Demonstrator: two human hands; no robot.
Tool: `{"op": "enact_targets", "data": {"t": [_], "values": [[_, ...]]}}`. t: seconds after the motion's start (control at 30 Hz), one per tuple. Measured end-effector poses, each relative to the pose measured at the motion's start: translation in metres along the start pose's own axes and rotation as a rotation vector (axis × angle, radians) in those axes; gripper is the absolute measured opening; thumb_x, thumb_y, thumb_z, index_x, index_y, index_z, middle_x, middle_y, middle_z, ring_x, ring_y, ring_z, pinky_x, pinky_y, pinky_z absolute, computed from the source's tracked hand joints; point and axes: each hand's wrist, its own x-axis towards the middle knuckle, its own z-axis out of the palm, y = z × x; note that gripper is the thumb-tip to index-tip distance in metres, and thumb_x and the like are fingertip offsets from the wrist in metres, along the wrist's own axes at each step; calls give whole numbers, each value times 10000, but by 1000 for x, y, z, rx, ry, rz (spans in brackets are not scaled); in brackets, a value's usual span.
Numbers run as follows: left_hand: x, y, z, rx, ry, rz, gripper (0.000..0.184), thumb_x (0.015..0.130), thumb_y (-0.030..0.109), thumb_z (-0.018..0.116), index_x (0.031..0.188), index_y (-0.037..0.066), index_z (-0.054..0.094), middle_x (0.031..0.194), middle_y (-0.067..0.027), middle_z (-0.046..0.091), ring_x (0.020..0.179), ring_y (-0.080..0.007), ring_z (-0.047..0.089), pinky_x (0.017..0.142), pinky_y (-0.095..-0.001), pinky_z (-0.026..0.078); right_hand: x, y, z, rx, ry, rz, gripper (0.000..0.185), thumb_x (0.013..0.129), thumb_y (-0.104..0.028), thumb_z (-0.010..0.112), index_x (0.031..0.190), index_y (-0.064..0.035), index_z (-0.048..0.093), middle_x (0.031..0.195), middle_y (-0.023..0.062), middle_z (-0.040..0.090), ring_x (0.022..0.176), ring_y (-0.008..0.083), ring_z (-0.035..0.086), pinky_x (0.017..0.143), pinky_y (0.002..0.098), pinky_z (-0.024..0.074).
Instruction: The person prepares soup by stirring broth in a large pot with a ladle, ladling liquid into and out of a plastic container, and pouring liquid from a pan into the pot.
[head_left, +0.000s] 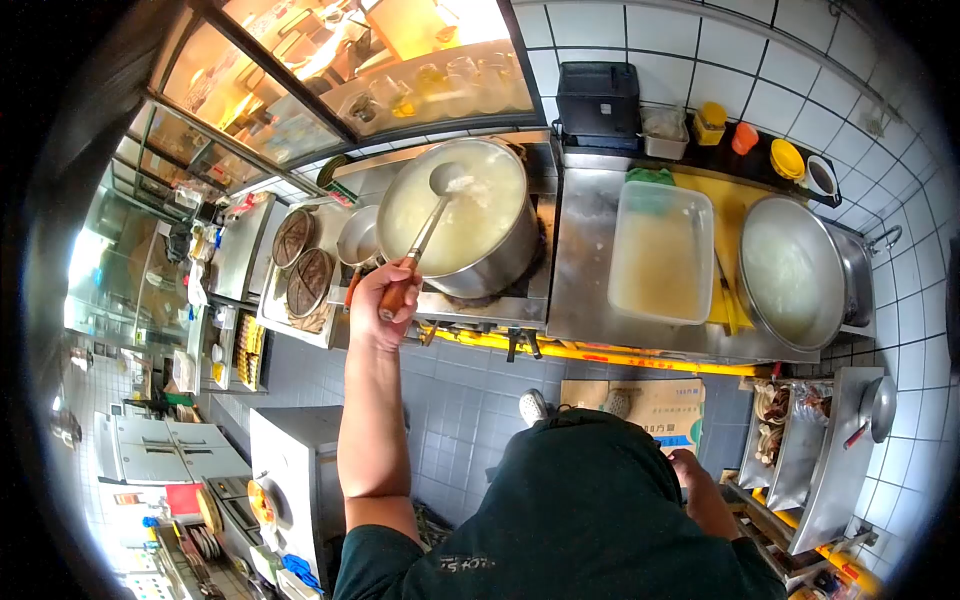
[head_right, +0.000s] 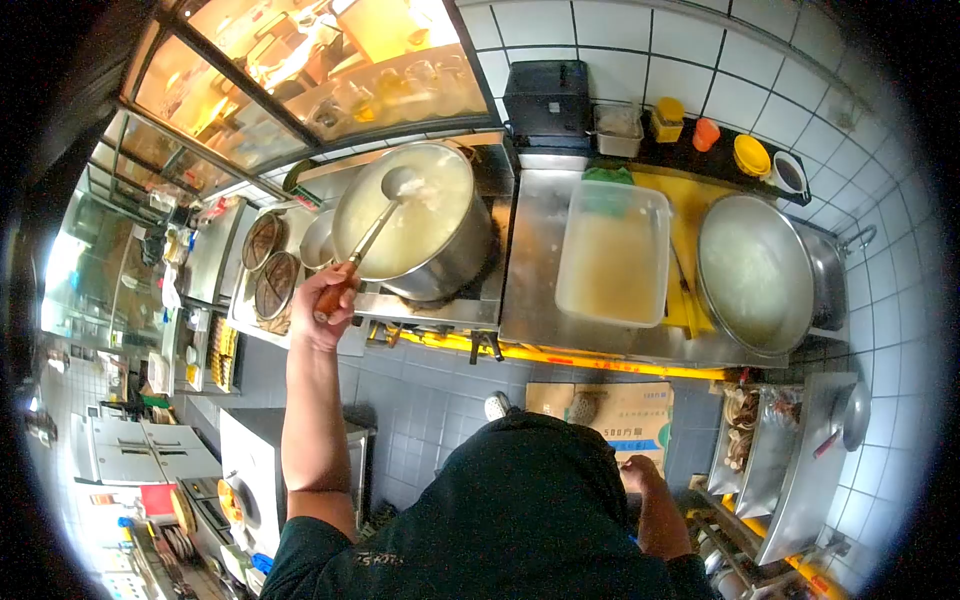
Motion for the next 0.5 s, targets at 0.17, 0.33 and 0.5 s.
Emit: {"op": "enact_targets", "data": {"t": [0.17,0.33,0.5], "values": [[-6,5,-4,-209,-112,-23,259,882,83,512,1047,-117,532,887,-184,562,571,-136,526,336,-173,335,-4,-4,-12,-8,8,104,419,908,-368,526,791,-4,697,866,221,688,850,395,666,790,486,517],[-18,8,-2,-295,-153,-12,294,900,98,495,1074,-139,500,945,-214,543,594,-132,525,338,-173,336,-23,-23,-43,-33,-54,121,419,899,-377,552,806,-4,719,892,225,696,885,384,677,807,463,530],[-28,8,1,-309,-171,5,308,898,104,499,1081,-144,479,945,-209,545,609,-135,532,337,-174,349,-15,-12,-44,29,-50,136,404,893,-362,559,820,2,719,899,235,696,890,389,675,823,463,533]]}}
